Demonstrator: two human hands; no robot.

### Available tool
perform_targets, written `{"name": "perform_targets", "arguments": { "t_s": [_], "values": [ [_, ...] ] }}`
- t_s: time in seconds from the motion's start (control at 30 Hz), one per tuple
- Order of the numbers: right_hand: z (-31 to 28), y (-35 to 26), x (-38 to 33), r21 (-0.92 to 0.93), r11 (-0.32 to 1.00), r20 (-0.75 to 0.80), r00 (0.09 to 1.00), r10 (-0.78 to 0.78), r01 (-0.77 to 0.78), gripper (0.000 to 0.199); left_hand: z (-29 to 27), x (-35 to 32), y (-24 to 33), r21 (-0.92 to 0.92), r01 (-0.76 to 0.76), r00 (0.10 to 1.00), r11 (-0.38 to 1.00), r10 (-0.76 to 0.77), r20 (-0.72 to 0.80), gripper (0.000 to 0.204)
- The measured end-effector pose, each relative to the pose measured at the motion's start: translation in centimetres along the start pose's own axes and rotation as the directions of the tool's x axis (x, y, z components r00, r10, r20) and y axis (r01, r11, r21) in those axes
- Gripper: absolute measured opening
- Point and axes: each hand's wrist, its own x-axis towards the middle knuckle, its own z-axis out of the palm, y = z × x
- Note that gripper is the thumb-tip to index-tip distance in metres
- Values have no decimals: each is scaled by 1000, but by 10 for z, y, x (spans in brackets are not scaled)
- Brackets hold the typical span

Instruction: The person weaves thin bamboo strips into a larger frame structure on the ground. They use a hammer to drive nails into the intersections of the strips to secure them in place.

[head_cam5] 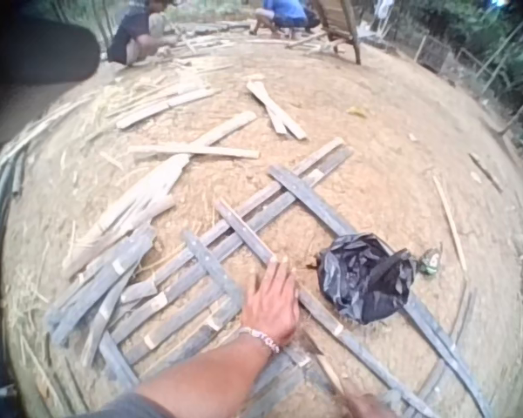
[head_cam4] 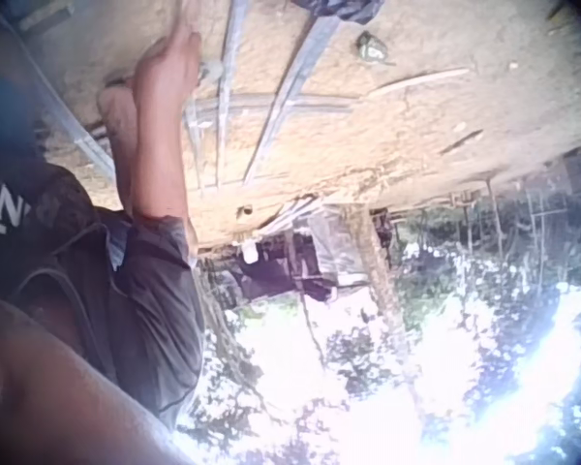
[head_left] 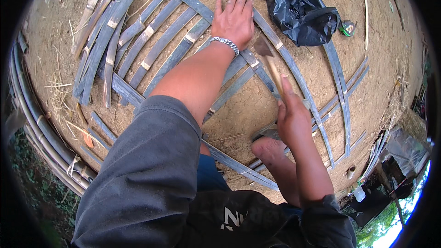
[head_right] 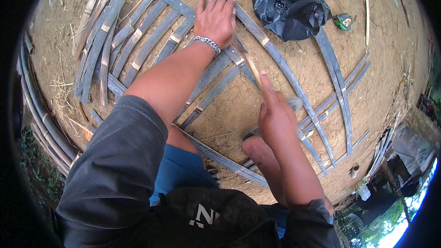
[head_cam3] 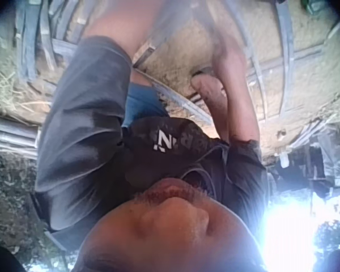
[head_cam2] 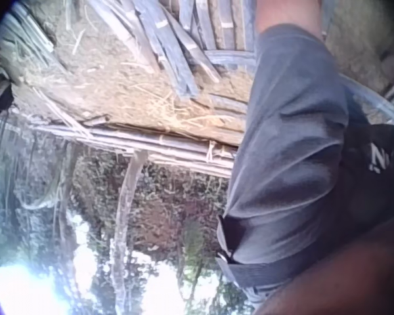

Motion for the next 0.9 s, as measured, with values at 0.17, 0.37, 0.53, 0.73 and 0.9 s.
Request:
{"name": "perform_targets", "arguments": {
  "t_s": [0.17,0.37,0.53,0.73,0.9],
  "values": [
    [8,3,-5,85,968,-237,949,-210,236,71,-3,1,0,15,-10,1000,1000,10,9,45],
    [17,11,-16,157,986,-118,992,-44,62,68,-3,1,1,4,-12,1000,1000,12,-3,45],
    [42,16,-11,128,979,-201,971,-128,156,69,-2,0,1,-11,-9,1000,1000,9,-5,45],
    [31,-3,-11,178,911,-528,817,-231,372,72,-2,-1,0,-7,-8,1000,1000,8,21,46],
    [59,23,-8,91,988,-164,980,-112,128,74,0,-1,2,-17,-6,1000,1000,6,-4,45]
  ]
}}
